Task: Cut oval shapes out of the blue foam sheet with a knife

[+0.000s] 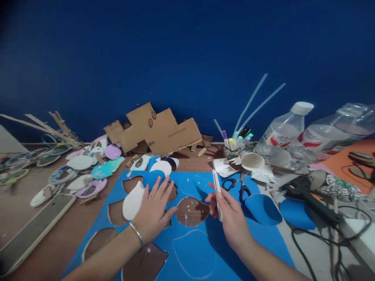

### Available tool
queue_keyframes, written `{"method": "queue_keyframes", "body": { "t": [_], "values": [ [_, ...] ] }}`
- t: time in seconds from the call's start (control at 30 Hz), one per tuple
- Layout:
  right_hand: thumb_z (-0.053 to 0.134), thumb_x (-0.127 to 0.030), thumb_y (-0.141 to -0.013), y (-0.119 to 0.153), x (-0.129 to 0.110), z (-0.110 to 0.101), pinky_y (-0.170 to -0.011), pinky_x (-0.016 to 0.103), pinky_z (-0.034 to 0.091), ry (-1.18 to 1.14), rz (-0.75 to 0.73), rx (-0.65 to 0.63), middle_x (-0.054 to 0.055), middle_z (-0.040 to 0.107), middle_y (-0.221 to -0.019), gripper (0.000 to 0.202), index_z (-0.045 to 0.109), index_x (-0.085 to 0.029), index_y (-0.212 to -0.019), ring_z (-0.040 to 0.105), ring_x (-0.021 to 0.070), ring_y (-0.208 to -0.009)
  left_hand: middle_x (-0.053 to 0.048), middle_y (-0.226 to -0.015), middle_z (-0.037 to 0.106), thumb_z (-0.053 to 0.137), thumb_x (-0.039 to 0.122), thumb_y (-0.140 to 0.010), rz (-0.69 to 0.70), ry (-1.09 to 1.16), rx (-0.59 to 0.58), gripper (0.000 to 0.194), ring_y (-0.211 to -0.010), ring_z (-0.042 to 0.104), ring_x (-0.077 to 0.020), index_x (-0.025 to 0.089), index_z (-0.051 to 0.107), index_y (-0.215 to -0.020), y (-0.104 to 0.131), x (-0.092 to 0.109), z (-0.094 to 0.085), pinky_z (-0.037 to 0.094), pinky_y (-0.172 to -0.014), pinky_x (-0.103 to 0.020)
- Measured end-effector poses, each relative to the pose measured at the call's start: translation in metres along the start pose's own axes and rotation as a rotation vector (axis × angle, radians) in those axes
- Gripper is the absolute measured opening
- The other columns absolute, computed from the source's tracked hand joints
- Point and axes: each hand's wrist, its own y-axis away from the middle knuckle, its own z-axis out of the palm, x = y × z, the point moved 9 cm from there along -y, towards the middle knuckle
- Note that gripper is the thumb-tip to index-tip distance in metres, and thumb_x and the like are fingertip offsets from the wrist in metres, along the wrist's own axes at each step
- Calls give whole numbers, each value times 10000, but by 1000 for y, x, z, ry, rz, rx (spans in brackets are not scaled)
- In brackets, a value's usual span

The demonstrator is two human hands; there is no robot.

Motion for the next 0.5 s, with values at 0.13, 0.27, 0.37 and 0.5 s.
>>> {"method": "queue_keyframes", "body": {
  "t": [0.13,0.27,0.37,0.5],
  "values": [
    [485,-421,-820,-3,0,2,-469,235,341,12,-25,-16,24,560,-765,379,515,-196,-1124,449,104,-533,-16,-1463,107,329,406,-868,56,130,-29,582,-1334,48,-273,271,102,-1386,-1,10,-7,123,-1053,-532],
    [472,-436,-822,-2,-2,5,-466,230,344,61,-74,-35,27,562,-753,399,526,-171,-1115,448,98,-521,-14,-1459,115,351,382,-869,264,208,-169,598,-1331,102,-246,258,83,-1389,4,36,-6,126,-1075,-492],
    [467,-439,-824,-2,-3,8,-466,226,344,73,-93,-42,24,561,-746,415,510,-167,-1134,444,93,-513,-3,-1455,117,370,426,-859,378,227,-257,630,-1326,119,-261,283,57,-1386,10,49,-1,129,-1067,-517],
    [440,-441,-838,-4,-4,9,-456,222,335,64,-117,-50,23,564,-751,425,485,-170,-1161,438,89,-507,-1,-1447,151,361,473,-850,385,218,-246,650,-1315,164,-270,305,26,-1382,12,47,7,167,-1056,-519]
  ]
}}
